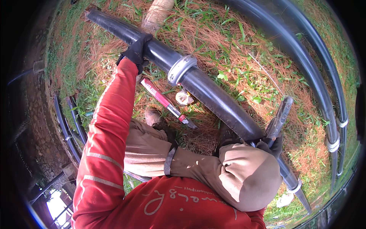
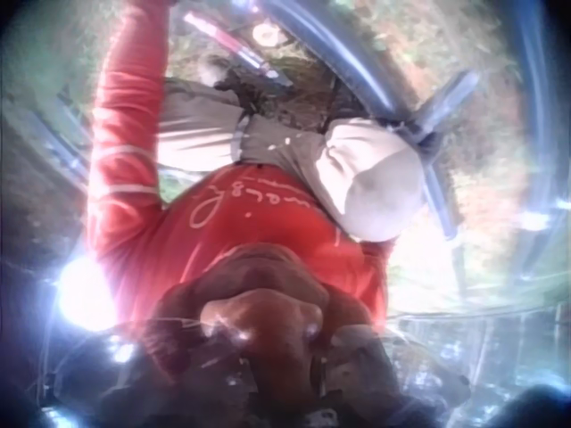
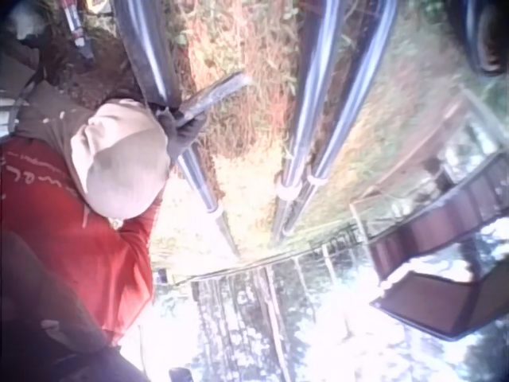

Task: The person measures a curved pipe with a tape measure, loads a welding rod into an electrode holder, and welds a metal collar onto the pipe.

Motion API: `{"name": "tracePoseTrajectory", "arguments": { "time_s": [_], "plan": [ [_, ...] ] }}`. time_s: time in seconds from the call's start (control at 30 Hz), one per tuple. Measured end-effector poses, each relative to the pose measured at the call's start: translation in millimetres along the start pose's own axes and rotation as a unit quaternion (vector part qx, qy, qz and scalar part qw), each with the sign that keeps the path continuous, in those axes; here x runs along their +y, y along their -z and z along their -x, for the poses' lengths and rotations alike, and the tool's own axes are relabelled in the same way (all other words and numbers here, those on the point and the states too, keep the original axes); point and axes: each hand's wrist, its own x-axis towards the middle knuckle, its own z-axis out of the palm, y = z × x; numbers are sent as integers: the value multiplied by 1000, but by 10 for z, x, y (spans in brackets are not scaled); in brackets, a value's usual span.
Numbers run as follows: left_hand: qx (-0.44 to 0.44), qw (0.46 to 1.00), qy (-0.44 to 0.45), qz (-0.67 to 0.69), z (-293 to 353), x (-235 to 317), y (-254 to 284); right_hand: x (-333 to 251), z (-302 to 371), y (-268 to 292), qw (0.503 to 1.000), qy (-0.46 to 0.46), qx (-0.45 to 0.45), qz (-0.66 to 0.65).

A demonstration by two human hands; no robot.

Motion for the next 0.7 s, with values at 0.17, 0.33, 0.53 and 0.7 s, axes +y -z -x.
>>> {"name": "tracePoseTrajectory", "arguments": {
  "time_s": [0.17, 0.33, 0.53, 0.7],
  "plan": [
    [-31, 993, 0, 111, -238, -166, -4, 40, -1, 8, 999, -2, 29, 35],
    [-47, 991, -14, 122, -437, -200, 108, -75, -36, -167, 998, -21, 42, 47],
    [-36, 994, -77, 65, -287, 57, -172, -115, -107, -204, 993, 61, 37, 96],
    [-31, 996, -81, 36, -388, 270, -295, -267, -156, -275, 992, 43, 56, 109]
  ]
}}
